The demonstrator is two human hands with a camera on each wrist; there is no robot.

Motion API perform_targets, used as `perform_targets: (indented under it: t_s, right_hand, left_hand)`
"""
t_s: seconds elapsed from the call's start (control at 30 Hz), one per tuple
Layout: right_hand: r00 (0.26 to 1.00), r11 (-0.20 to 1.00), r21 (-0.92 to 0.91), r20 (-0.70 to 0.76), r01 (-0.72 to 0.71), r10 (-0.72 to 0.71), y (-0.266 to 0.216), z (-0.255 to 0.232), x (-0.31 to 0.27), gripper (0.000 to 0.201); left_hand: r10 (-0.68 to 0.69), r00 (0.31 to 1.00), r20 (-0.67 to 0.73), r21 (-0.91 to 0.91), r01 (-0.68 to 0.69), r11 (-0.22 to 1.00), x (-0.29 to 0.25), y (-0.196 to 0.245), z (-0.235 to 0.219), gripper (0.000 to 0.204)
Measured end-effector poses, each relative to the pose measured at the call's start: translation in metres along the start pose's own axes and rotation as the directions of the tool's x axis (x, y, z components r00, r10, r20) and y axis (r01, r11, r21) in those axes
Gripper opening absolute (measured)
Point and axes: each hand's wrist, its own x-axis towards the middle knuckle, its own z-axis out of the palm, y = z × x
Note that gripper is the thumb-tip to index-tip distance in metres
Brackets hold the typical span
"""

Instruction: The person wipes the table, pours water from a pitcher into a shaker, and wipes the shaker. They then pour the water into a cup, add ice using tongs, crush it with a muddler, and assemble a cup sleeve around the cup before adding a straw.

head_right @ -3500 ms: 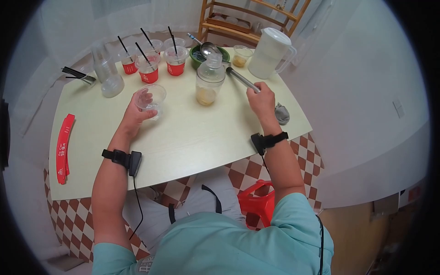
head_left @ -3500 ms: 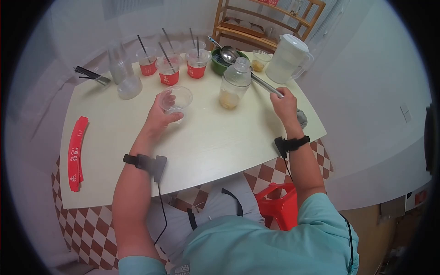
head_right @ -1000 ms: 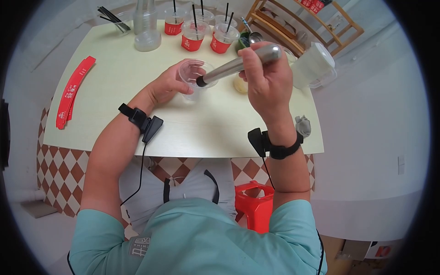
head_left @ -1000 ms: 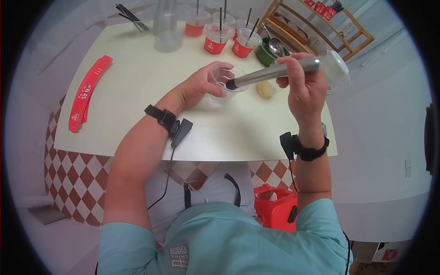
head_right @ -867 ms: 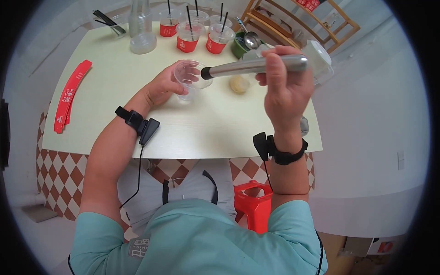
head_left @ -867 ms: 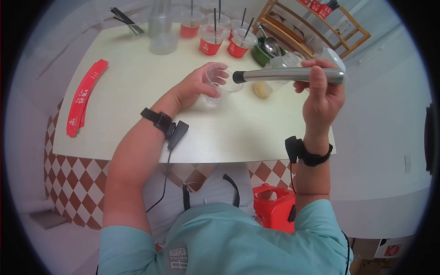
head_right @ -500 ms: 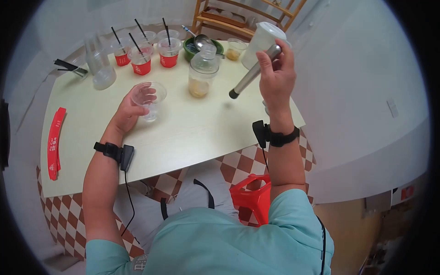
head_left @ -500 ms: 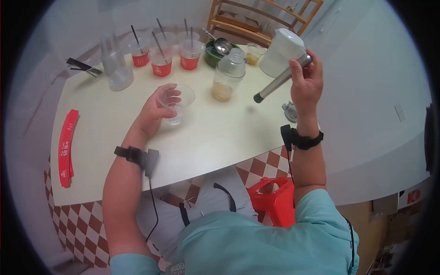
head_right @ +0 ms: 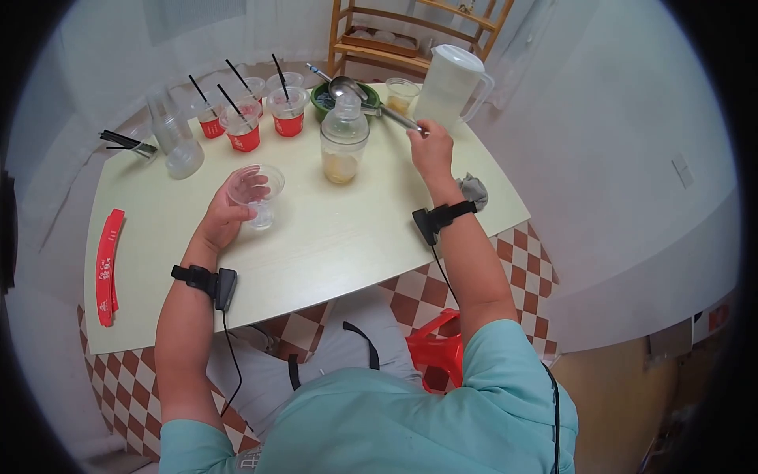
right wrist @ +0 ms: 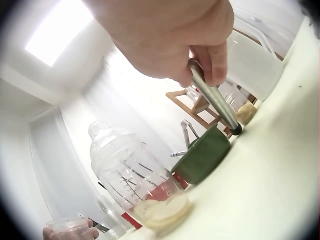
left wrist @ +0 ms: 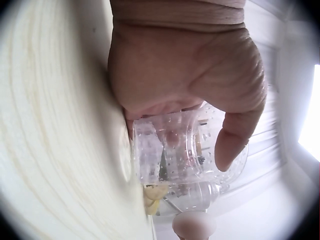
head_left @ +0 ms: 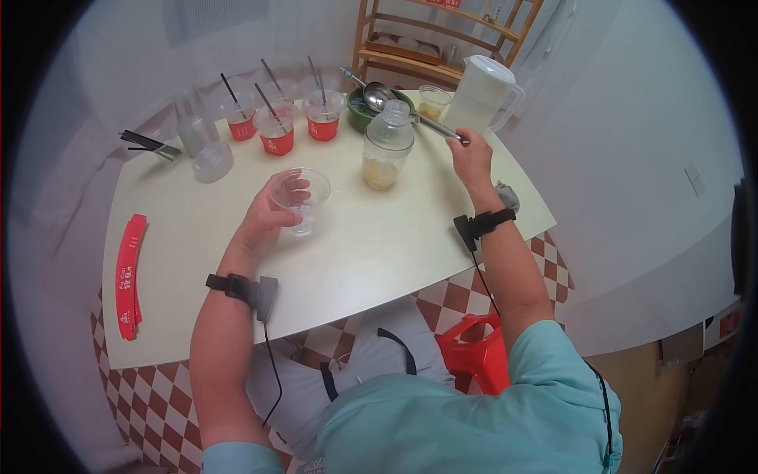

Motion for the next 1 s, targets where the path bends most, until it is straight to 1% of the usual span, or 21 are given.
perform_targets:
  t_s: [0.03, 0.07, 0.1, 0.17, 0.2, 0.33, 0.43, 0.5, 0.53, 0.57, 0.6, 0.63, 0.67, 0.7, 0.73, 0.77, 0.8, 0.83, 0.9, 0.93, 1.0]
  right_hand:
    - [0.997, 0.992, -0.121, 0.079, 0.02, -0.01, 0.003, 0.006, -0.001, 0.03]
    - [0.99, 0.985, -0.17, 0.137, -0.017, 0.041, 0.006, 0.013, -0.001, 0.032]
    - [0.989, 0.986, -0.167, 0.139, -0.016, 0.04, 0.007, 0.019, -0.001, 0.032]
    - [0.929, 0.946, -0.289, 0.286, -0.15, 0.235, 0.006, 0.03, 0.001, 0.031]
    - [0.922, 0.937, -0.325, 0.309, -0.13, 0.235, 0.007, 0.035, 0.002, 0.031]
    - [0.907, 0.936, -0.331, 0.348, -0.118, 0.237, 0.017, 0.047, 0.011, 0.031]
    - [0.887, 0.957, -0.27, 0.41, -0.105, 0.213, 0.034, 0.052, 0.014, 0.032]
    - [0.897, 0.977, -0.206, 0.42, -0.052, 0.136, 0.04, 0.052, 0.014, 0.036]
    - [0.896, 0.978, -0.204, 0.425, -0.048, 0.132, 0.04, 0.051, 0.014, 0.036]
    - [0.893, 0.975, -0.21, 0.42, -0.076, 0.161, 0.04, 0.048, 0.013, 0.044]
    - [0.89, 0.97, -0.218, 0.415, -0.106, 0.191, 0.034, 0.043, 0.011, 0.052]
    - [0.887, 0.97, -0.219, 0.42, -0.105, 0.191, 0.022, 0.035, 0.005, 0.052]
    - [0.891, 0.991, -0.012, 0.436, -0.133, 0.125, -0.001, 0.026, -0.003, 0.063]
    - [0.897, 0.968, 0.196, 0.437, -0.16, 0.06, -0.022, 0.019, -0.011, 0.075]
    - [0.894, 0.967, 0.193, 0.444, -0.165, 0.064, -0.036, 0.016, -0.017, 0.075]
    - [0.875, 0.872, 0.428, 0.485, -0.239, 0.002, -0.049, 0.015, -0.024, 0.083]
    - [0.861, 0.713, 0.628, 0.504, -0.312, -0.068, -0.06, 0.016, -0.03, 0.093]
    - [0.859, 0.711, 0.627, 0.508, -0.318, -0.064, -0.069, 0.019, -0.032, 0.093]
    - [0.823, 0.654, 0.716, 0.51, -0.245, -0.25, -0.084, 0.028, -0.031, 0.102]
    - [0.821, 0.651, 0.717, 0.512, -0.247, -0.252, -0.085, 0.034, -0.031, 0.102]
    - [0.841, 0.699, 0.622, 0.538, -0.353, -0.054, -0.092, 0.048, -0.031, 0.103]
  left_hand:
    - [-0.007, 1.0, 0.004, -0.002, 0.007, 1.0, 0.0, 0.0, -0.001, 0.09]
    - [-0.015, 1.0, 0.007, -0.005, 0.015, 1.0, 0.0, -0.001, -0.001, 0.09]
    - [-0.014, 1.0, 0.004, -0.003, 0.014, 1.0, 0.0, -0.001, -0.001, 0.09]
    - [-0.002, 1.0, 0.021, 0.0, 0.002, 1.0, 0.001, -0.002, -0.003, 0.089]
    - [0.002, 1.0, 0.016, 0.002, -0.002, 1.0, 0.0, -0.002, -0.003, 0.089]
    - [-0.009, 1.0, 0.015, -0.007, 0.009, 1.0, 0.001, -0.004, -0.004, 0.089]
    - [-0.003, 1.0, 0.02, 0.0, 0.003, 1.0, 0.0, -0.003, -0.003, 0.09]
    - [0.011, 1.0, 0.016, 0.011, -0.011, 1.0, 0.0, -0.004, -0.002, 0.09]
    - [0.031, 0.999, -0.032, 0.042, -0.029, 0.999, 0.001, -0.005, -0.002, 0.092]
    - [0.052, 0.996, -0.078, 0.074, -0.046, 0.996, 0.003, -0.005, -0.003, 0.094]
    - [0.052, 0.995, -0.082, 0.073, -0.046, 0.996, 0.004, -0.006, -0.004, 0.094]
    - [0.076, 0.991, -0.108, 0.07, -0.069, 0.995, 0.005, -0.007, -0.005, 0.096]
    - [0.097, 0.986, -0.135, 0.068, -0.089, 0.994, 0.005, -0.008, -0.006, 0.099]
    - [0.092, 0.986, -0.14, 0.067, -0.083, 0.994, 0.004, -0.008, -0.005, 0.099]
    - [0.097, 0.981, -0.17, 0.076, -0.085, 0.994, 0.003, -0.005, -0.002, 0.097]
    - [0.1, 0.975, -0.199, 0.086, -0.085, 0.993, 0.003, -0.005, -0.001, 0.096]
    - [0.092, 0.975, -0.202, 0.085, -0.076, 0.993, 0.003, -0.006, -0.004, 0.096]
    - [0.097, 0.978, -0.184, 0.06, -0.088, 0.994, 0.004, -0.007, -0.007, 0.094]
    - [0.104, 0.98, -0.17, 0.037, -0.099, 0.994, 0.004, -0.006, -0.009, 0.092]
    - [0.11, 0.981, -0.159, 0.038, -0.105, 0.994, 0.003, -0.005, -0.008, 0.092]
    - [0.119, 0.98, -0.157, 0.044, -0.114, 0.993, 0.003, -0.005, -0.009, 0.093]
